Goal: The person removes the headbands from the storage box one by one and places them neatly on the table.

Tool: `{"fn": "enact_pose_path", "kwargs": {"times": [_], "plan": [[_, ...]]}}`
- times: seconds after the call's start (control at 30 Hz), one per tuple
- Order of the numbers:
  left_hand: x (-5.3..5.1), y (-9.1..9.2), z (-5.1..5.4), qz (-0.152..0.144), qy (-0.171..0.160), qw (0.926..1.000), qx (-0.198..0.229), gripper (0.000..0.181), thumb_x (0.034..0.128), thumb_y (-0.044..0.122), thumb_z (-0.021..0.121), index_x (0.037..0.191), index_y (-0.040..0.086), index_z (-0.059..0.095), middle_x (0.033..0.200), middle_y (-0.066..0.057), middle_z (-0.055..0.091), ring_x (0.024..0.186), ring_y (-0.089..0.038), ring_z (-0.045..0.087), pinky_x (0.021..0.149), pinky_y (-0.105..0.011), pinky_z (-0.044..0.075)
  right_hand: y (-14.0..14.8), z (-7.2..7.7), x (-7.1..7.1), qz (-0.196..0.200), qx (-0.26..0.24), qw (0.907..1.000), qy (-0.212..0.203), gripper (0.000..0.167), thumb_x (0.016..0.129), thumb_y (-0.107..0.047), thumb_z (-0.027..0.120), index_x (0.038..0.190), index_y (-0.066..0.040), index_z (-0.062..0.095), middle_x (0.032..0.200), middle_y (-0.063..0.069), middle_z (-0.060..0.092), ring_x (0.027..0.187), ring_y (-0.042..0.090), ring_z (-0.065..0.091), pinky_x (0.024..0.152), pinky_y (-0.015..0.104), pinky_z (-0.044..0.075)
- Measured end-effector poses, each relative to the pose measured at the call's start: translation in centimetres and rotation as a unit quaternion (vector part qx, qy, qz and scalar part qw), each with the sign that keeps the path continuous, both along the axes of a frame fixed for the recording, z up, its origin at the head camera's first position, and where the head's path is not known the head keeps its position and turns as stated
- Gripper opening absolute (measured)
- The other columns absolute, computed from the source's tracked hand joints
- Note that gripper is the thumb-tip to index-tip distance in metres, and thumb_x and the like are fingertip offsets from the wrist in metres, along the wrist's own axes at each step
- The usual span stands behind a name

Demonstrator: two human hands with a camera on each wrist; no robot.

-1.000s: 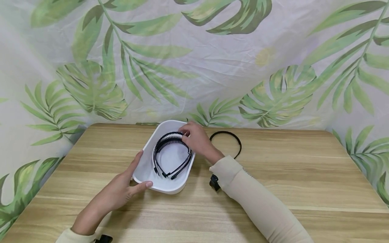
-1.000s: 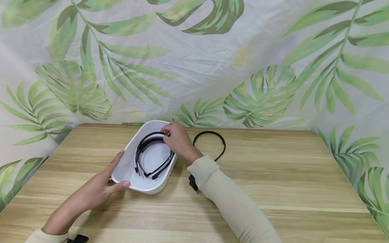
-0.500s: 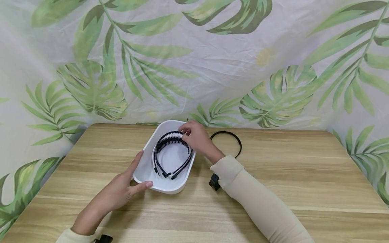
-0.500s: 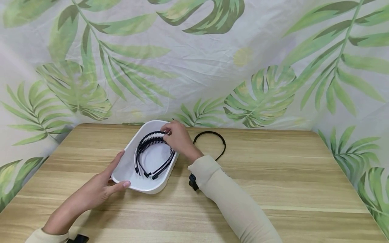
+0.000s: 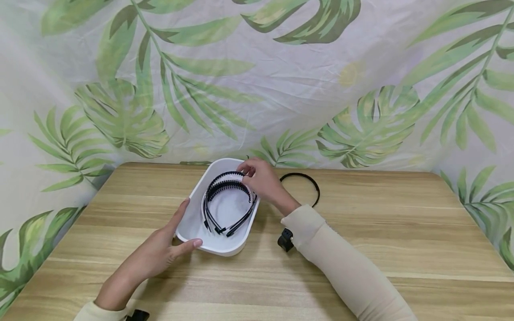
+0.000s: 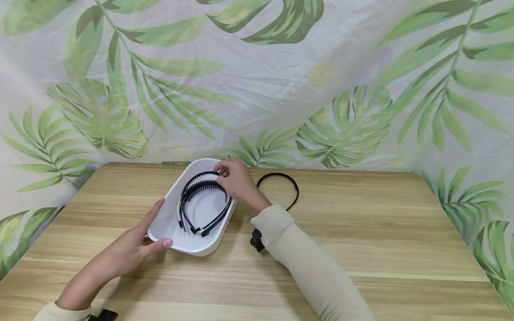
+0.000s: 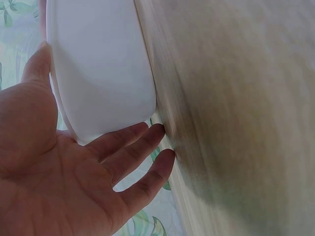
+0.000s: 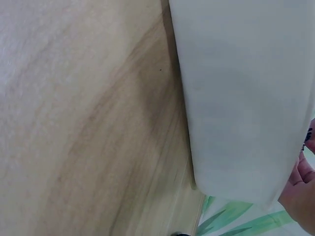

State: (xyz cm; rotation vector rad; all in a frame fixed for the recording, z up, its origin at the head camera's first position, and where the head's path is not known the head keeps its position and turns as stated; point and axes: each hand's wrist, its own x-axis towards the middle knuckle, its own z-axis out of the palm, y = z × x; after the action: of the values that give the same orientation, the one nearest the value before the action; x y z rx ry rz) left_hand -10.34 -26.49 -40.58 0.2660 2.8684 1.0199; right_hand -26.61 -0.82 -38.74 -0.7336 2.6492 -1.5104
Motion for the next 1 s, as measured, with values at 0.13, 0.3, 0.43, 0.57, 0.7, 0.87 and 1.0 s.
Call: {"fn": "enact_pose_path", "kwargs": {"times": [0.13, 0.3, 0.43, 0.57, 0.7, 0.87, 1.0], "plan": [[0.0, 0.0, 0.0, 0.000, 0.000, 1.0000, -0.002, 0.105, 0.0981, 0.046, 0.072, 0.170, 0.023, -0.001, 0.157, -0.040, 0.038, 0.137, -0.057, 0.050, 0.110, -0.073, 0.039, 0.5, 0.3, 0.0, -0.003, -0.014, 0.9999, -0.008, 0.030, 0.090, 0.009, 0.060, 0.113, 0.000, 0.076, 0.106, 0.014, 0.072, 0.093, 0.022, 0.061, 0.075, 0.021, 0.047], [0.0, 0.0, 0.0, 0.000, 0.000, 1.0000, -0.002, 0.105, 0.0983, 0.046, 0.072, 0.170, 0.023, -0.001, 0.158, -0.040, 0.037, 0.138, -0.057, 0.049, 0.111, -0.073, 0.038, 0.9, 0.8, -0.1, -0.010, -0.009, 0.9999, 0.000, 0.029, 0.090, 0.007, 0.060, 0.112, -0.001, 0.077, 0.105, 0.014, 0.073, 0.093, 0.023, 0.063, 0.075, 0.022, 0.046], [0.0, 0.0, 0.0, 0.001, 0.000, 1.0000, -0.003, 0.106, 0.0982, 0.046, 0.072, 0.170, 0.023, -0.001, 0.158, -0.040, 0.037, 0.138, -0.058, 0.048, 0.111, -0.073, 0.038, 1.1, 1.2, -0.1, -0.009, -0.010, 0.9999, 0.007, 0.030, 0.089, 0.007, 0.060, 0.111, -0.002, 0.077, 0.109, 0.014, 0.074, 0.094, 0.024, 0.064, 0.077, 0.023, 0.047], [0.0, 0.0, 0.0, 0.003, -0.003, 1.0000, -0.003, 0.106, 0.0981, 0.047, 0.072, 0.170, 0.024, -0.002, 0.159, -0.040, 0.036, 0.139, -0.058, 0.048, 0.112, -0.073, 0.037, 1.3, 1.5, 0.1, -0.007, -0.016, 0.9998, 0.006, 0.031, 0.089, 0.007, 0.059, 0.112, -0.002, 0.078, 0.108, 0.014, 0.074, 0.094, 0.024, 0.064, 0.077, 0.024, 0.047], [0.0, 0.0, 0.0, 0.003, -0.004, 1.0000, -0.002, 0.106, 0.0980, 0.047, 0.072, 0.170, 0.024, -0.002, 0.159, -0.040, 0.036, 0.139, -0.057, 0.048, 0.111, -0.073, 0.038, 1.6, 1.9, 0.3, -0.004, -0.017, 0.9998, 0.009, 0.031, 0.089, 0.007, 0.059, 0.112, -0.002, 0.078, 0.109, 0.014, 0.074, 0.095, 0.024, 0.064, 0.077, 0.024, 0.046], [0.0, 0.0, -0.1, 0.002, -0.002, 1.0000, -0.001, 0.105, 0.0980, 0.047, 0.072, 0.170, 0.024, -0.001, 0.159, -0.040, 0.036, 0.138, -0.058, 0.048, 0.111, -0.073, 0.038, 2.1, 2.2, 0.7, -0.001, -0.016, 0.9998, 0.016, 0.030, 0.090, 0.006, 0.060, 0.112, -0.003, 0.077, 0.111, 0.013, 0.073, 0.095, 0.025, 0.064, 0.076, 0.025, 0.046], [0.0, 0.1, -0.1, 0.001, 0.001, 1.0000, 0.000, 0.105, 0.0981, 0.046, 0.072, 0.170, 0.023, -0.001, 0.158, -0.040, 0.037, 0.138, -0.058, 0.049, 0.110, -0.074, 0.038, 2.5, 2.5, 0.9, 0.003, -0.014, 0.9997, 0.018, 0.029, 0.092, 0.006, 0.061, 0.113, -0.003, 0.077, 0.112, 0.013, 0.073, 0.095, 0.025, 0.064, 0.077, 0.025, 0.047]]}}
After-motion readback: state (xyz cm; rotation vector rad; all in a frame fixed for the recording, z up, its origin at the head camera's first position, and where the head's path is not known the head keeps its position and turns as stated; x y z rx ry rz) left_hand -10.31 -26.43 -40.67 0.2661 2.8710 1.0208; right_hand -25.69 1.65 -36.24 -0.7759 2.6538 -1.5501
